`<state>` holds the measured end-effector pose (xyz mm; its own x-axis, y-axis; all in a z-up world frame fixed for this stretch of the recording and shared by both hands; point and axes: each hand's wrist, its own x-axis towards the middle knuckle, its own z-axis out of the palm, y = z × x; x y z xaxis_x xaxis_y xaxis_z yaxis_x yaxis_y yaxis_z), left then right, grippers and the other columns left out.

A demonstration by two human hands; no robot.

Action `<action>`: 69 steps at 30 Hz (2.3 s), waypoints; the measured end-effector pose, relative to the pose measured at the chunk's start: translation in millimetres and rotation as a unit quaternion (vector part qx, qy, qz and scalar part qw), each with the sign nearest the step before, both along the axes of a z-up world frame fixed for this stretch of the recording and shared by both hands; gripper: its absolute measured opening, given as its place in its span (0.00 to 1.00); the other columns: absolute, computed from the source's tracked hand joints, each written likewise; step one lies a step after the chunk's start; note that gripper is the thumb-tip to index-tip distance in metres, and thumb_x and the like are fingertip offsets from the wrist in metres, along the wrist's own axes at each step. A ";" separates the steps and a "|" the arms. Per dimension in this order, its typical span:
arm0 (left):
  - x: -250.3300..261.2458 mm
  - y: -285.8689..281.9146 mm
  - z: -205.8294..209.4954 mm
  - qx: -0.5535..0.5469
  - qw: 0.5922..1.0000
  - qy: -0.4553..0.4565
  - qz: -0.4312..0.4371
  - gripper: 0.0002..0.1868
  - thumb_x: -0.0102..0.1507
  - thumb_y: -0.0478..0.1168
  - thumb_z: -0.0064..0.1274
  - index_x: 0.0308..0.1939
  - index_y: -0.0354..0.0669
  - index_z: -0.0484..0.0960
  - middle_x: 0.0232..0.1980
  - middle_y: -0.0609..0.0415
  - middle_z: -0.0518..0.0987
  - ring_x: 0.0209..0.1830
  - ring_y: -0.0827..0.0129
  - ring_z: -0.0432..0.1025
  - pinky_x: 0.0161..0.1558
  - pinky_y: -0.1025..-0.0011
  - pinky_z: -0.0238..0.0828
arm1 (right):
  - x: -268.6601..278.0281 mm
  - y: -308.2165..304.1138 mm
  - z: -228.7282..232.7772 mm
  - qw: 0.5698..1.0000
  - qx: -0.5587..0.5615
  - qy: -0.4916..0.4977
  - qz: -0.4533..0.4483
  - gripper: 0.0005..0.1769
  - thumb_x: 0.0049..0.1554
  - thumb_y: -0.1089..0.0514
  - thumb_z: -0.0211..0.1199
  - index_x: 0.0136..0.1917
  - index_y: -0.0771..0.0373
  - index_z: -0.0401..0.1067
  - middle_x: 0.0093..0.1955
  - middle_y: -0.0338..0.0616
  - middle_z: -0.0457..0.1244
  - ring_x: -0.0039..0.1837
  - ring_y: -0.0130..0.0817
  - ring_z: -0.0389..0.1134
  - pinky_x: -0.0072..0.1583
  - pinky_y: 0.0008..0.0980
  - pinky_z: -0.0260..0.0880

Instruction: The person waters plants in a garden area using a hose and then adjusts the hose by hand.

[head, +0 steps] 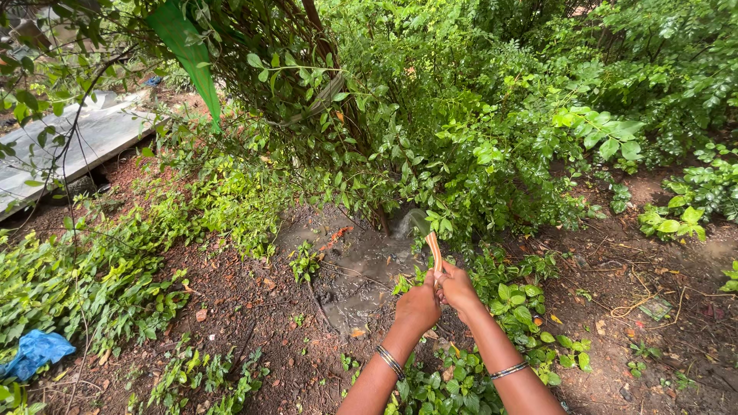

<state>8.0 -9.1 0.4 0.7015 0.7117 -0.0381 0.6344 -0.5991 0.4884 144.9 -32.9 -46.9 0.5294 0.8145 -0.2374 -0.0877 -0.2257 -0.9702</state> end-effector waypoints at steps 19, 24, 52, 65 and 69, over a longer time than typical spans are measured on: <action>2.1 -2.6 1.8 0.000 1.000 -0.003 0.006 0.33 0.68 0.44 0.40 0.78 0.46 0.56 0.44 0.35 0.82 0.42 0.43 0.79 0.45 0.49 0.75 | 4.2 3.3 -6.4 0.999 -0.020 -0.017 -0.020 0.29 0.65 0.57 0.55 0.79 0.52 0.59 0.36 0.35 0.62 0.33 0.22 0.59 0.35 0.25 0.62; 2.0 -2.4 1.7 0.002 1.000 -0.005 0.009 0.34 0.69 0.46 0.40 0.78 0.45 0.55 0.43 0.36 0.82 0.41 0.44 0.79 0.44 0.50 0.75 | -4.2 1.7 3.6 1.000 -0.003 -0.008 -0.028 0.31 0.65 0.57 0.55 0.80 0.51 0.58 0.36 0.36 0.61 0.32 0.22 0.57 0.34 0.26 0.60; -18.2 9.5 6.4 -0.034 0.999 -0.021 0.009 0.35 0.66 0.43 0.45 0.77 0.44 0.57 0.45 0.35 0.82 0.45 0.41 0.77 0.50 0.48 0.73 | -10.6 6.8 -6.1 0.999 0.001 -0.039 0.034 0.29 0.65 0.57 0.52 0.79 0.50 0.59 0.38 0.34 0.65 0.34 0.20 0.60 0.35 0.23 0.61; -29.8 27.9 20.4 -0.036 0.996 -0.079 -0.009 0.34 0.66 0.44 0.50 0.76 0.48 0.61 0.45 0.34 0.81 0.46 0.41 0.77 0.51 0.49 0.72 | -11.8 16.7 4.3 0.999 0.012 -0.037 0.029 0.33 0.63 0.56 0.56 0.79 0.57 0.56 0.45 0.38 0.70 0.38 0.23 0.63 0.38 0.25 0.65; -31.6 45.5 32.4 -0.079 0.990 -0.115 -0.028 0.34 0.63 0.44 0.52 0.74 0.54 0.65 0.43 0.38 0.83 0.42 0.46 0.80 0.49 0.52 0.74 | -5.5 29.5 19.7 0.999 -0.013 -0.043 0.015 0.34 0.61 0.52 0.60 0.78 0.56 0.57 0.46 0.38 0.69 0.41 0.24 0.67 0.38 0.27 0.66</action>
<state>-23.7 36.4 32.8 0.7426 0.6695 0.0200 0.4634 -0.5351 0.7063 139.5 -3.4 -27.2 0.5245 0.8244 -0.2127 0.0032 -0.2517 -0.9678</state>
